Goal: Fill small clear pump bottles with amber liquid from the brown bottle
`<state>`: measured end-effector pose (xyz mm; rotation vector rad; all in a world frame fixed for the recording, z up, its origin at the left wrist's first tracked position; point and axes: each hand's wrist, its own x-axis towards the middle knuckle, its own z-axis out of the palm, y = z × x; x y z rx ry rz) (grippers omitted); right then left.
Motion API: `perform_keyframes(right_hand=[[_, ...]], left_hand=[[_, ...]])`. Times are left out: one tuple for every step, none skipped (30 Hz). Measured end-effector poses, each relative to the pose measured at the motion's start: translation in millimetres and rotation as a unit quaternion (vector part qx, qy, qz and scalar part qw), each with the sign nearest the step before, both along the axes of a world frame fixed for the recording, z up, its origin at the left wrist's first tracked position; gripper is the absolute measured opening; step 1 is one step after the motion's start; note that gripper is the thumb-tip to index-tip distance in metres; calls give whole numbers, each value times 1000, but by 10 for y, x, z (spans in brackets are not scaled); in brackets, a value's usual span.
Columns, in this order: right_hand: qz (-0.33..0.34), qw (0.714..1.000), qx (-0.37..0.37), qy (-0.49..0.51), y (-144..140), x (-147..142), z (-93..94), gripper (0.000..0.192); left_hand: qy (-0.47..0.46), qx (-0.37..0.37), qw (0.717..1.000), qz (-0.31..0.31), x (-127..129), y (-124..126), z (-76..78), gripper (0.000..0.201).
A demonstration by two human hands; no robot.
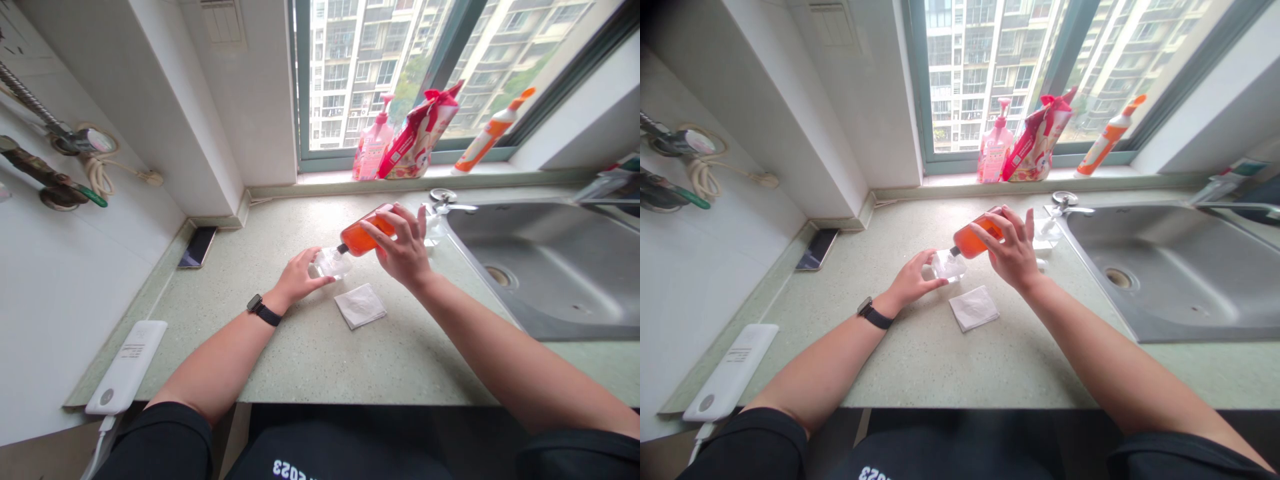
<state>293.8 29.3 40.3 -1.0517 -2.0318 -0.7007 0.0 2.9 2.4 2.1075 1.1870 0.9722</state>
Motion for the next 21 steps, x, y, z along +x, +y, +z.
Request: perform_keyframes(right_hand=[[-2,1000,0,-1,0,-1,3,101],[-4,1000,-1,-3,-1,-2,7,102],[-7,1000,-2,-5,-2,-3,11,102],[-8,1000,-3,-6,-4,-4,16,102],[-7,1000,-3,-6,-5,-5,20,102],[-6,1000,-2,-6,-6,-6,23,102],[-4,1000,0,-6,-7,-7,26,102],[-3,1000,2,-7,-9,-8,29,101],[-4,1000,4,-8,-10,-8,32,101],[-5,1000,5,-9,-11,-9,34,101],[-8,1000,4,-10,-12,-8,36,101],[-9,1000,3,-11,-13,-8,37,102],[-8,1000,1,-12,-14,-6,38,103],[-7,1000,-2,-11,-15,-5,38,103],[-5,1000,-4,-10,-15,-3,38,103],[-3,1000,-4,-9,-15,-2,38,103],[-2,1000,-4,-9,-16,-1,38,103],[-2,1000,-3,-9,-16,0,37,102],[-1,1000,-3,-9,-17,0,37,102],[0,1000,-3,-8,-18,0,36,101],[1,1000,-4,-8,-19,0,36,101]], left_hand=[[-1,0,1000,0,1,-1,-1,76],[-1,1,1000,1,2,-1,-1,76],[-1,2,1000,1,2,-2,-1,76],[-1,3,1000,0,3,-3,-1,76],[-1,4,1000,0,2,-4,-2,76],[0,4,1000,0,2,-4,-4,76],[1,5,1000,0,2,-4,-6,76],[2,6,1000,0,1,-4,-9,76],[3,8,1000,1,1,-3,-12,76],[4,10,1000,2,0,-2,-16,76],[5,12,1000,3,0,0,-20,76],[7,14,1000,3,-1,1,-22,76],[8,16,1000,3,-1,3,-24,76],[10,16,1000,2,-2,4,-25,76],[11,16,1000,2,-3,6,-24,76],[11,15,1000,1,-4,6,-23,76],[10,14,1000,0,-5,7,-22,76],[8,12,1000,-1,-6,7,-21,76],[5,10,1000,-2,-6,7,-21,76],[2,7,1000,-4,-7,7,-21,76],[0,5,1000,-5,-7,7,-22,76]])
